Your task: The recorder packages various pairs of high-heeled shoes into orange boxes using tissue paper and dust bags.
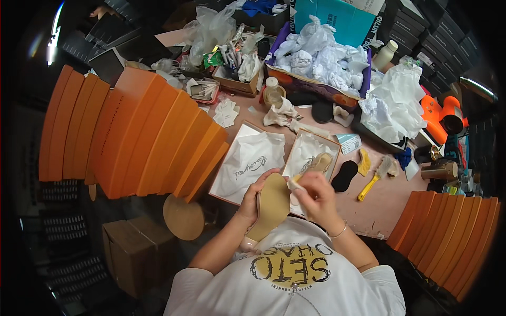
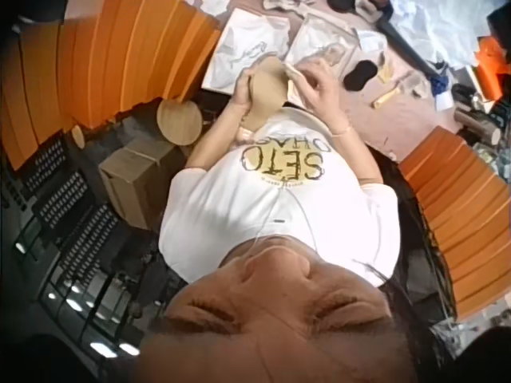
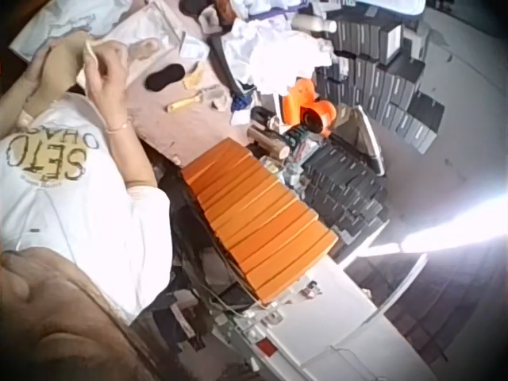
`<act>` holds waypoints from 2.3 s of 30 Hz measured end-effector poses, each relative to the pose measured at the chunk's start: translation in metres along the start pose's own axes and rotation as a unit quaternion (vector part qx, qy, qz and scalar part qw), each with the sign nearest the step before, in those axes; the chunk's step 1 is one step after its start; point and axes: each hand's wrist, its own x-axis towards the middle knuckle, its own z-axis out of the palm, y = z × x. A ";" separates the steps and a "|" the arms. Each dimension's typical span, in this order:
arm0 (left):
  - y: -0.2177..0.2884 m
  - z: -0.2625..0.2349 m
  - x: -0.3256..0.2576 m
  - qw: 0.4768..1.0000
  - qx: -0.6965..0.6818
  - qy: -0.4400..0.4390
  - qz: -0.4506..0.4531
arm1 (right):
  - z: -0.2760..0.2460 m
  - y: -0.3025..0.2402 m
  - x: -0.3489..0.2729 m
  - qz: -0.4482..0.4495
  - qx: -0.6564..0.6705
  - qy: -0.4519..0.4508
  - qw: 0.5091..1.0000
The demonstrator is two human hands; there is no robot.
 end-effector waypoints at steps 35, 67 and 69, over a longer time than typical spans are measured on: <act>0.021 -0.054 0.004 0.976 -0.162 0.144 -0.017 | 0.034 0.111 0.304 -0.284 -0.427 0.031 0.858; 0.010 -0.053 -0.014 0.986 -0.158 0.045 -0.001 | -0.012 0.112 0.281 -0.190 -0.218 0.219 0.932; 0.013 -0.057 -0.008 0.990 -0.138 0.019 -0.026 | -0.002 0.120 0.296 -0.237 -0.331 0.135 0.903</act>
